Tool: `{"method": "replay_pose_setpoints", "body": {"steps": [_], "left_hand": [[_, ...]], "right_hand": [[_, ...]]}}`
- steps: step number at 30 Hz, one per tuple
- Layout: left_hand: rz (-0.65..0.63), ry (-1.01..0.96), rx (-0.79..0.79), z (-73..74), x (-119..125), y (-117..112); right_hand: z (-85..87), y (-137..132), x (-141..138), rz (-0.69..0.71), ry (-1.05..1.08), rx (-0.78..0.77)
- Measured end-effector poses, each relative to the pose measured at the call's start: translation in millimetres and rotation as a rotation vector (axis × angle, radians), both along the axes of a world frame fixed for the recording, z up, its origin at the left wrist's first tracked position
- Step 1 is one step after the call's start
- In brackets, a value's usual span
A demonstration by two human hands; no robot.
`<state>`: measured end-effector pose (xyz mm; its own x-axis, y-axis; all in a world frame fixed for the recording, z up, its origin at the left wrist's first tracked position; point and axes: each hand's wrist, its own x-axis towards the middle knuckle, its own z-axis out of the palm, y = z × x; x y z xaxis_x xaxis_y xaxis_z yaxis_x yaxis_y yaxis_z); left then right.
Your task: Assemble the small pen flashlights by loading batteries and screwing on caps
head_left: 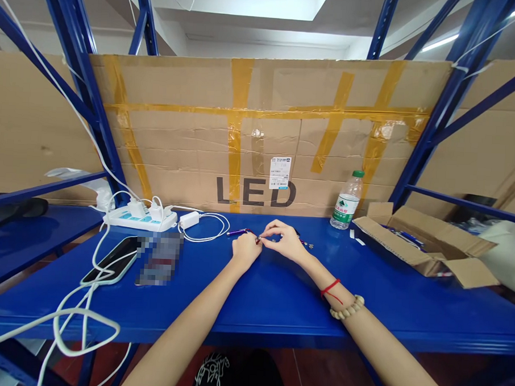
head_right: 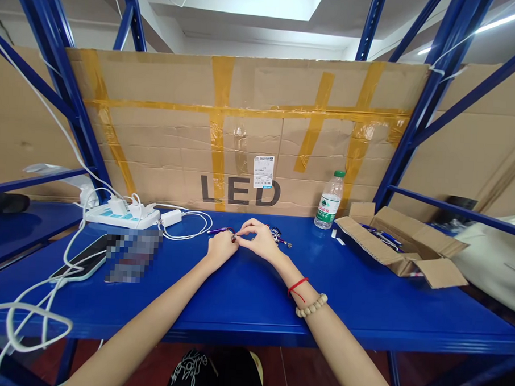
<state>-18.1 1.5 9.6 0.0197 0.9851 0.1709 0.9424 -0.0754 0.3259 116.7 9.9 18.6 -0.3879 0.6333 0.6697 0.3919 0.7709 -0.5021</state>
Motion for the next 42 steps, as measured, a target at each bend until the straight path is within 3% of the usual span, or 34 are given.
{"method": "replay_pose_setpoints", "body": {"steps": [13,15,18,22,25,30,42], "left_hand": [[0.0,0.034,-0.018,1.3,1.0,1.1],[0.026,0.015,0.0,-0.4,0.2,3.0],[0.034,-0.001,0.0,-1.7,-1.3,4.7],[-0.031,-0.006,-0.003,-1.9,-2.9,3.7],[-0.085,-0.026,0.006,-2.6,-2.9,2.2],[-0.14,-0.045,0.029,-5.1,-1.0,2.6],[-0.163,0.034,0.054,-4.5,1.9,-0.3]], "right_hand": [[-4.3,2.7,1.3,0.092,-0.103,-0.036],[-1.3,5.7,6.3,0.024,-0.068,-0.015],[1.8,10.3,17.0,-0.194,-0.035,-0.015],[-3.4,13.3,27.4,-0.413,-0.35,-0.069],[-11.1,14.4,28.0,-0.438,-0.511,-0.114],[-17.1,18.3,24.7,-0.402,-0.56,-0.125],[-17.5,17.0,18.1,-0.497,-0.626,-0.131]]}}
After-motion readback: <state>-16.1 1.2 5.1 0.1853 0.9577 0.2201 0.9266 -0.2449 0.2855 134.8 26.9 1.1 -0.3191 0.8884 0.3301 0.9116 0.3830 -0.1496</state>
